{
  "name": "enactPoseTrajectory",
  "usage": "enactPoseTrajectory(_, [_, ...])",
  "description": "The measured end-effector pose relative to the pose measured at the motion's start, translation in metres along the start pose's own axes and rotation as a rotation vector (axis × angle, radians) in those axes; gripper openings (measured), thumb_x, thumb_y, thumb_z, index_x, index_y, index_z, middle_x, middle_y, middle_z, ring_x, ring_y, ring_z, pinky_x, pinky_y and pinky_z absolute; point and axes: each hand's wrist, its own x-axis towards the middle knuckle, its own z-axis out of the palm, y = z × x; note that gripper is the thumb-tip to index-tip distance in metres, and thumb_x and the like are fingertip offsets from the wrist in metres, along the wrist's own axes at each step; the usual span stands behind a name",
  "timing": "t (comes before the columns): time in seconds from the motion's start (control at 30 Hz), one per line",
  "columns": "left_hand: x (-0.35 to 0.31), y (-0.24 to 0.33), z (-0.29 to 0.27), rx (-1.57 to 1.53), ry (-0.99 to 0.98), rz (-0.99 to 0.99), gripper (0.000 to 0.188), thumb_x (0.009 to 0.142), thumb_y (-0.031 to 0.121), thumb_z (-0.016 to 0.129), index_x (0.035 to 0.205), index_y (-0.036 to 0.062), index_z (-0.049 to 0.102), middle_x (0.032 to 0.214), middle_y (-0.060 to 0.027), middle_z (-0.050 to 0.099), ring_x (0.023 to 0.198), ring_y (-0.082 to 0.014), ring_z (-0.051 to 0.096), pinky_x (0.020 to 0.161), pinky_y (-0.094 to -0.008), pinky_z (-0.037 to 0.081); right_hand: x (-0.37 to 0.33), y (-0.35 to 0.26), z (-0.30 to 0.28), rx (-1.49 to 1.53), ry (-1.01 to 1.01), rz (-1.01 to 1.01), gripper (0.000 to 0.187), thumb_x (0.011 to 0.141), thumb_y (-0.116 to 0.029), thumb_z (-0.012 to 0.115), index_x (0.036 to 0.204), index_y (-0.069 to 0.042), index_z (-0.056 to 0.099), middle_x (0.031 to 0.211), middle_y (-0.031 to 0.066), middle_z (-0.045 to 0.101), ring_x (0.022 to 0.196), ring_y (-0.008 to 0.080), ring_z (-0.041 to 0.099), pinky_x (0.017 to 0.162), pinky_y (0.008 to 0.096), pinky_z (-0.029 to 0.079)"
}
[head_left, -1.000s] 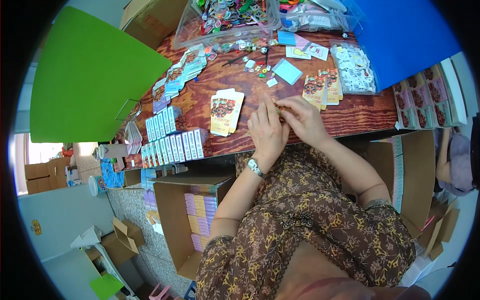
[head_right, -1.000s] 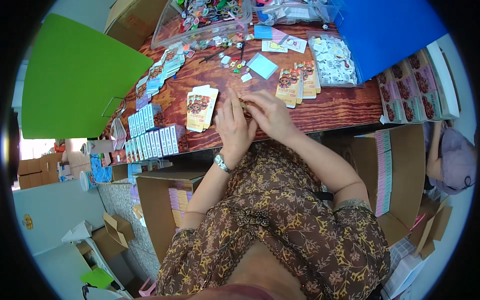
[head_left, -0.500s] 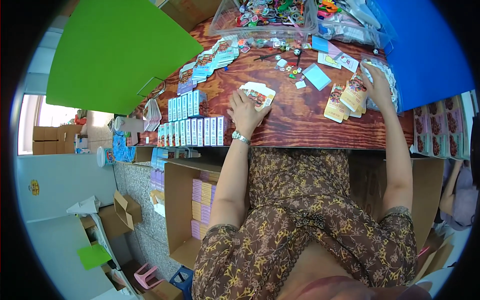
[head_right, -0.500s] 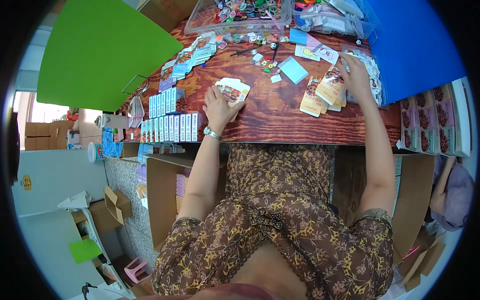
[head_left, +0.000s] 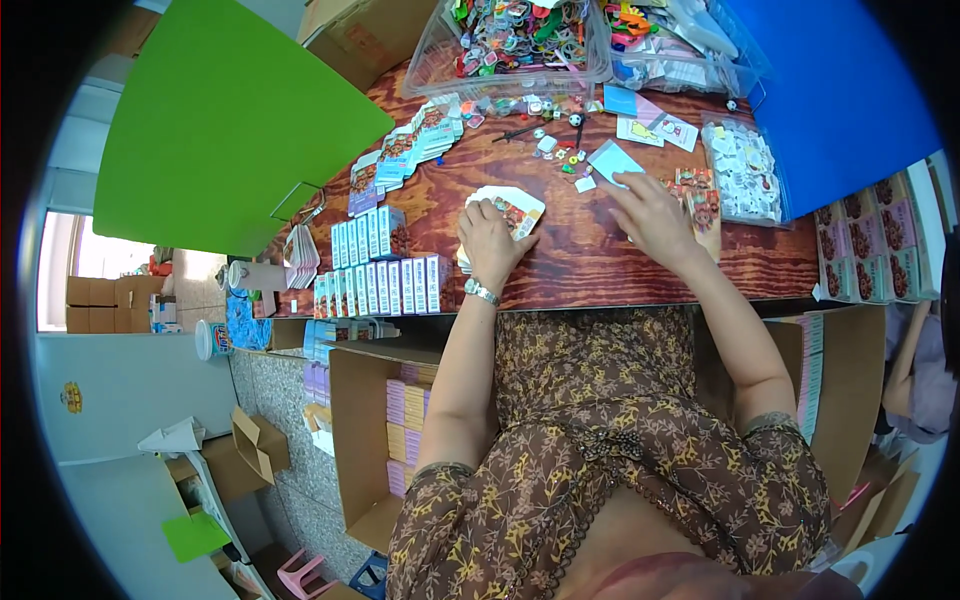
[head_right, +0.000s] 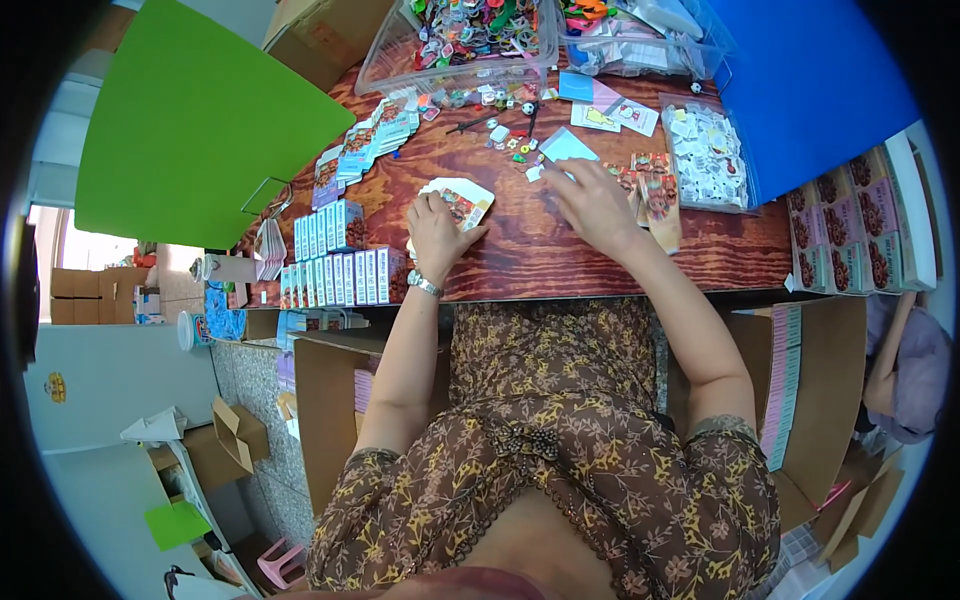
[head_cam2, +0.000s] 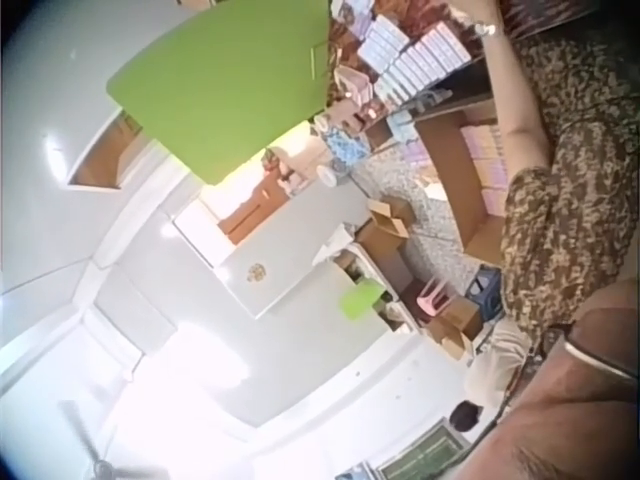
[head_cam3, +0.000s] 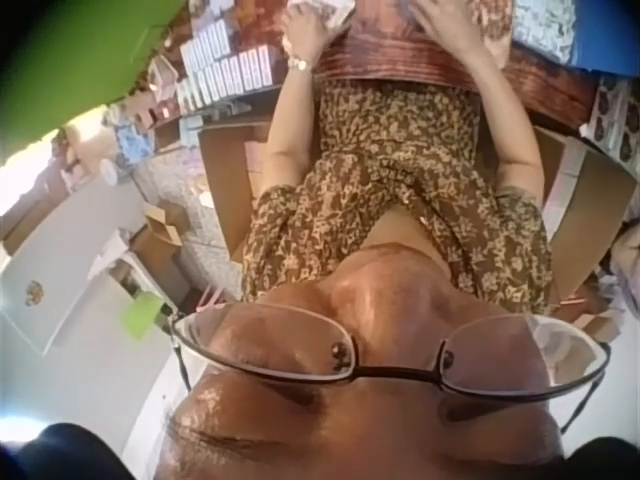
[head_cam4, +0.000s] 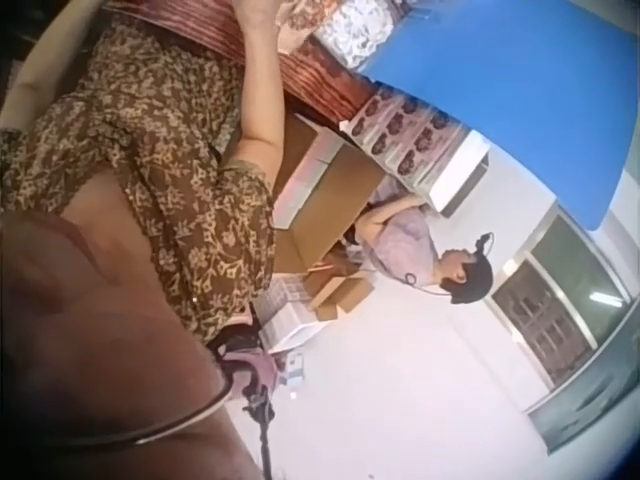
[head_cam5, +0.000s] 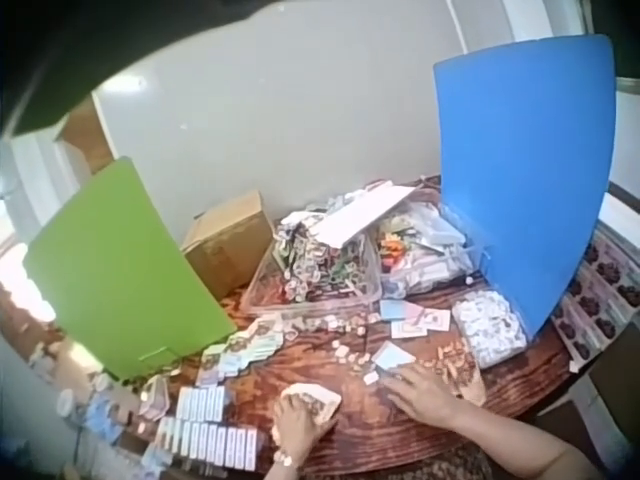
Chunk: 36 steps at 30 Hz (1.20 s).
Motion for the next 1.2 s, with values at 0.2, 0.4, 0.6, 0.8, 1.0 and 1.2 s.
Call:
enactPoseTrajectory(0.2, [-0.008, 0.046, -0.032, -0.455, 0.265, 0.006, 0.099, 0.066, 0.033, 0.090, 0.139, -0.0096, 0.038, 0.124, -0.0261, 0.052, 0.116, -0.0398, 0.052, 0.098, -0.0466, 0.046, 0.000, -0.042, 0.012, 0.307, 0.079, 0.090, 0.044, 0.091, -0.012, 0.070, 0.133, -0.009, 0.060, 0.122, 0.0158, 0.064, 0.106, 0.0344, 0.065, 0.089, 0.0429, 0.054])
enactPoseTrajectory(0.4, [-0.022, 0.082, -0.054, -0.617, 0.265, 0.018, 0.098, 0.066, 0.025, 0.089, 0.143, -0.0069, 0.035, 0.126, -0.0250, 0.051, 0.116, -0.0384, 0.053, 0.096, -0.0449, 0.048, 0.004, -0.057, 0.018, 0.247, 0.308, -0.001, 0.043, 0.088, -0.009, 0.073, 0.129, -0.007, 0.063, 0.119, 0.0166, 0.064, 0.104, 0.0322, 0.067, 0.084, 0.0390, 0.057])
enactPoseTrajectory(0.6, [-0.026, 0.091, -0.048, -0.643, 0.334, 0.085, 0.098, 0.067, 0.022, 0.088, 0.143, -0.0071, 0.034, 0.128, -0.0255, 0.051, 0.115, -0.0401, 0.053, 0.096, -0.0451, 0.047, -0.007, -0.062, 0.011, 0.274, 0.252, 0.040, 0.036, 0.087, -0.006, 0.073, 0.122, -0.006, 0.066, 0.114, 0.0155, 0.066, 0.096, 0.0281, 0.070, 0.079, 0.0348, 0.058])
enactPoseTrajectory(0.8, [-0.031, 0.096, -0.051, -0.524, 0.373, 0.225, 0.095, 0.071, 0.019, 0.085, 0.147, -0.0050, 0.033, 0.135, -0.0245, 0.049, 0.126, -0.0400, 0.048, 0.110, -0.0567, 0.033, 0.008, -0.072, -0.012, 0.682, 0.296, 0.322, 0.029, 0.089, -0.009, 0.071, 0.117, -0.003, 0.067, 0.100, 0.0140, 0.070, 0.089, 0.0253, 0.071, 0.075, 0.0344, 0.055])
enactPoseTrajectory(1.0, [-0.036, 0.097, -0.050, -0.284, 0.448, 0.411, 0.094, 0.069, 0.019, 0.085, 0.147, -0.0009, 0.036, 0.136, -0.0202, 0.049, 0.130, -0.0377, 0.047, 0.112, -0.0634, 0.026, 0.014, -0.051, -0.029, 0.575, -0.050, 0.343, 0.020, 0.092, -0.010, 0.066, 0.110, -0.001, 0.066, 0.096, 0.0106, 0.072, 0.086, 0.0175, 0.070, 0.076, 0.0345, 0.054])
enactPoseTrajectory(1.2, [-0.033, 0.096, -0.051, -0.463, 0.470, 0.369, 0.088, 0.071, 0.020, 0.086, 0.145, 0.0005, 0.042, 0.128, -0.0204, 0.057, 0.117, -0.0390, 0.055, 0.102, -0.0541, 0.041, 0.011, -0.064, -0.020, 0.434, 0.187, 0.211, 0.020, 0.091, -0.007, 0.068, 0.110, -0.002, 0.066, 0.108, 0.0136, 0.070, 0.088, 0.0216, 0.071, 0.074, 0.0357, 0.056])
